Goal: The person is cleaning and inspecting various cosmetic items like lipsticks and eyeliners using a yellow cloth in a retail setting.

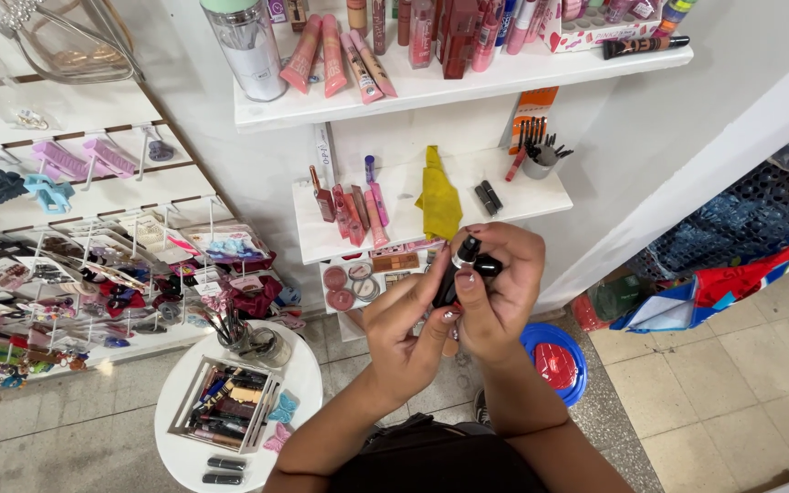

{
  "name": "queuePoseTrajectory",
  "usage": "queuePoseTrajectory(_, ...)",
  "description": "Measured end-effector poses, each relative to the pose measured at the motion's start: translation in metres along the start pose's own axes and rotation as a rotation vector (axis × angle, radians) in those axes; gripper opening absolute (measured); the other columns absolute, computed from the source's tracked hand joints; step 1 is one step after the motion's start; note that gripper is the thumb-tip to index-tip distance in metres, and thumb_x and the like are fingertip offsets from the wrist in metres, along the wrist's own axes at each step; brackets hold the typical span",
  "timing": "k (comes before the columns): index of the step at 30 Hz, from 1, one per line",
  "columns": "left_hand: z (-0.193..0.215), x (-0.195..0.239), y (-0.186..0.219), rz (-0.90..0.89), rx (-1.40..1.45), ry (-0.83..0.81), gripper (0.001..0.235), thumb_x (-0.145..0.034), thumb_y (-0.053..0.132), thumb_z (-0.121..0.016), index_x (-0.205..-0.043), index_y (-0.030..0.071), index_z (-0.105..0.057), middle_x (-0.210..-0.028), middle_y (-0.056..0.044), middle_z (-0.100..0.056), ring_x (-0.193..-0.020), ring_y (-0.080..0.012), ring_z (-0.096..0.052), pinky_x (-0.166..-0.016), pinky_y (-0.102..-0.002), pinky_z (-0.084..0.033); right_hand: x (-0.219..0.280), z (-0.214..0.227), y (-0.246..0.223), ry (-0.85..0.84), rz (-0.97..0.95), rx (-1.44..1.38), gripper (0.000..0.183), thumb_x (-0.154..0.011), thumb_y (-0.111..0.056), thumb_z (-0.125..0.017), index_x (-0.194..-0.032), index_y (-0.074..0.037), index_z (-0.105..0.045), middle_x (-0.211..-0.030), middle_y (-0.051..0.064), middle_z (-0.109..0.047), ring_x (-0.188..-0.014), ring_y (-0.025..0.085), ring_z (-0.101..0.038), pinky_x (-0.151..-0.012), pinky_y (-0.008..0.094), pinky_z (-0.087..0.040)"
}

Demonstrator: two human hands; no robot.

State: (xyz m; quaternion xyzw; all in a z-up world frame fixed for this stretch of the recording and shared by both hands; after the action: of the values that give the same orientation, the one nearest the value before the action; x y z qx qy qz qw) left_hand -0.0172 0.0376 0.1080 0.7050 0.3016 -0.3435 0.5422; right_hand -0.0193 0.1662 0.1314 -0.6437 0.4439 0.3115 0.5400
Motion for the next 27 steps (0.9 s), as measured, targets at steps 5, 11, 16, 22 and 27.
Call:
queuePoseTrajectory(5,-0.002,-0.007,0.008,0.013,-0.009,-0.012,0.040,-0.098,0.016,-0.064,-0.132,-0.005,-0.062,-0.079,-0.016,-0.073,-0.056,-0.0189,-0.063,-0.048,-0.033,-0.046,-0.002,0.001,-0.003,0.008,-0.009,0.023,0.024,-0.100,-0.006,-0.053,-0.118,0.008,-0.046,-0.079,0.016,-0.058,-0.062,0.015,-0.047,-0.057,0.026,-0.046)
queuePoseTrajectory(11,-0.002,0.002,-0.009,0.012,-0.047,-0.024,0.042,-0.101,0.020,-0.060,-0.135,-0.004,-0.062,-0.082,-0.019,-0.074,-0.059,-0.0205,-0.063,-0.050,-0.034,-0.045,0.001,0.001,0.002,0.071,0.026,0.006,0.022,-0.102,-0.006,-0.051,-0.121,0.004,-0.045,-0.086,0.015,-0.057,-0.065,0.016,-0.049,-0.061,0.028,-0.047)
queuePoseTrajectory(16,-0.002,-0.012,-0.015,0.044,-0.033,-0.084,0.041,-0.100,0.015,-0.060,-0.136,-0.002,-0.061,-0.086,-0.019,-0.075,-0.066,-0.0242,-0.068,-0.057,-0.036,-0.051,0.002,0.006,0.018,-0.010,-0.079,0.000,0.029,-0.106,-0.020,-0.048,-0.126,0.000,-0.041,-0.086,0.014,-0.058,-0.065,0.014,-0.053,-0.051,0.021,-0.044)
queuePoseTrajectory(22,0.012,-0.007,-0.048,0.113,0.036,-0.101,0.038,-0.101,0.015,-0.055,-0.136,0.002,-0.062,-0.086,-0.022,-0.074,-0.064,-0.0247,-0.065,-0.059,-0.036,-0.050,-0.008,0.040,0.032,0.097,-0.128,-0.090,0.026,-0.105,-0.010,-0.039,-0.128,-0.007,-0.028,-0.098,0.015,-0.048,-0.070,0.016,-0.051,-0.045,0.022,-0.047)
queuePoseTrajectory(27,0.020,-0.022,-0.073,0.179,-0.127,-0.222,0.034,-0.102,0.013,-0.056,-0.135,0.009,-0.065,-0.089,-0.020,-0.074,-0.066,-0.0263,-0.065,-0.063,-0.035,-0.051,-0.025,0.056,0.057,0.009,-0.161,-0.045,0.018,-0.107,-0.004,-0.045,-0.123,-0.002,-0.037,-0.095,0.028,-0.064,-0.095,0.038,-0.070,-0.076,0.036,-0.060)
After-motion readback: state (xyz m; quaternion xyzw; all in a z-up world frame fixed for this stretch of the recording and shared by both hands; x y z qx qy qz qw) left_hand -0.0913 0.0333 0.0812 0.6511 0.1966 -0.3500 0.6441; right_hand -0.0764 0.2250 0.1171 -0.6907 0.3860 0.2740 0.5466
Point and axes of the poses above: each hand's wrist, its own x-axis away from the middle knuckle, its own z-axis out of the back of the hand, y = z × x, the point moved 9 cm from there along -x, towards the middle knuckle
